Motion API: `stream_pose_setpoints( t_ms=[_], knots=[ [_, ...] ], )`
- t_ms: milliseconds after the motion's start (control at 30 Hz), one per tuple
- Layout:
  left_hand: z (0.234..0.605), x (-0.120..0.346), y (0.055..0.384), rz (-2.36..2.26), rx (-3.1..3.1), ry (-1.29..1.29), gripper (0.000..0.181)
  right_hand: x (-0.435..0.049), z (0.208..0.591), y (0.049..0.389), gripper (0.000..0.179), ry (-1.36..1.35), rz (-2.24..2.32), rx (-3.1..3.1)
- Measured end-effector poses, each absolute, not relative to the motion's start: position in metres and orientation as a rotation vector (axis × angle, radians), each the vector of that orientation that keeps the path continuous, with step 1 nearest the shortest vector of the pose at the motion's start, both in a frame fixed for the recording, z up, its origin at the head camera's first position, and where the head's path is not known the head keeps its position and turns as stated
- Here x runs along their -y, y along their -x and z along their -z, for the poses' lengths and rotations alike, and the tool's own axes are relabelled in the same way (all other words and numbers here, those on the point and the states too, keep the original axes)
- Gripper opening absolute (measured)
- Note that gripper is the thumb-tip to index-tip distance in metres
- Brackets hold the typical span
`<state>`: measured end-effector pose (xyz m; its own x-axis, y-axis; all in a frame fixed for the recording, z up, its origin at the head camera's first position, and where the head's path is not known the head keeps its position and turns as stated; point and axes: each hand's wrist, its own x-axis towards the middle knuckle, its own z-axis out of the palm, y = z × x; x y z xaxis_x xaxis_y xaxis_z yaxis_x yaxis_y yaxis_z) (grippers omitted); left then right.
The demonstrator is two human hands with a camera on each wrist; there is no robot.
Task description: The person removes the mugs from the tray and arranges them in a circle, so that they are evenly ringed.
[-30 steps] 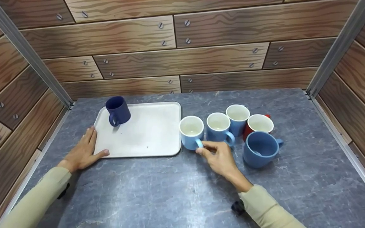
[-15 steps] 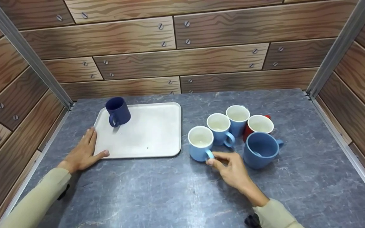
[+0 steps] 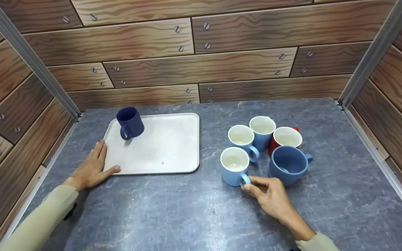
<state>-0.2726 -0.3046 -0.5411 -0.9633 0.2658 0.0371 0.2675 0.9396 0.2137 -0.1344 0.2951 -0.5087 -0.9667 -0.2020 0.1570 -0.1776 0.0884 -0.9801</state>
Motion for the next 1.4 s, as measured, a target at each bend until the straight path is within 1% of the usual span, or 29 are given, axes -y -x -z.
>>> stream_pose_setpoints(
  t_ms=[200, 400, 533, 700, 833, 967, 1400],
  knots=[
    [0.540, 0.305, 0.272, 0.339, 3.110, 0.408, 0.122, -0.304, 0.510, 0.133, 0.033, 0.385, 2.039, -2.395],
    [0.542, 0.305, 0.273, 0.344, 3.125, 0.394, 0.123, -0.301, 0.506, 0.133, 0.027, 0.321, 1.721, -2.999],
    [0.543, 0.306, 0.273, 0.347, 3.104, 0.408, 0.122, -0.298, 0.502, 0.137, 0.030, 0.427, 1.449, -3.391],
    [0.544, 0.306, 0.273, 0.350, 3.106, 0.410, 0.122, -0.296, 0.499, 0.143, 0.030, 0.550, 1.170, -3.620],
    [0.541, 0.305, 0.273, 0.346, 3.110, 0.408, 0.122, -0.293, 0.498, 0.148, 0.030, 0.636, 0.948, -3.728],
    [0.539, 0.304, 0.273, 0.344, 3.116, 0.410, 0.122, -0.290, 0.498, 0.153, 0.032, 0.693, 0.870, -3.746],
    [0.539, 0.303, 0.273, 0.338, 3.140, 0.385, 0.123, -0.275, 0.497, 0.168, 0.025, 0.538, 0.723, -3.767]
  ],
)
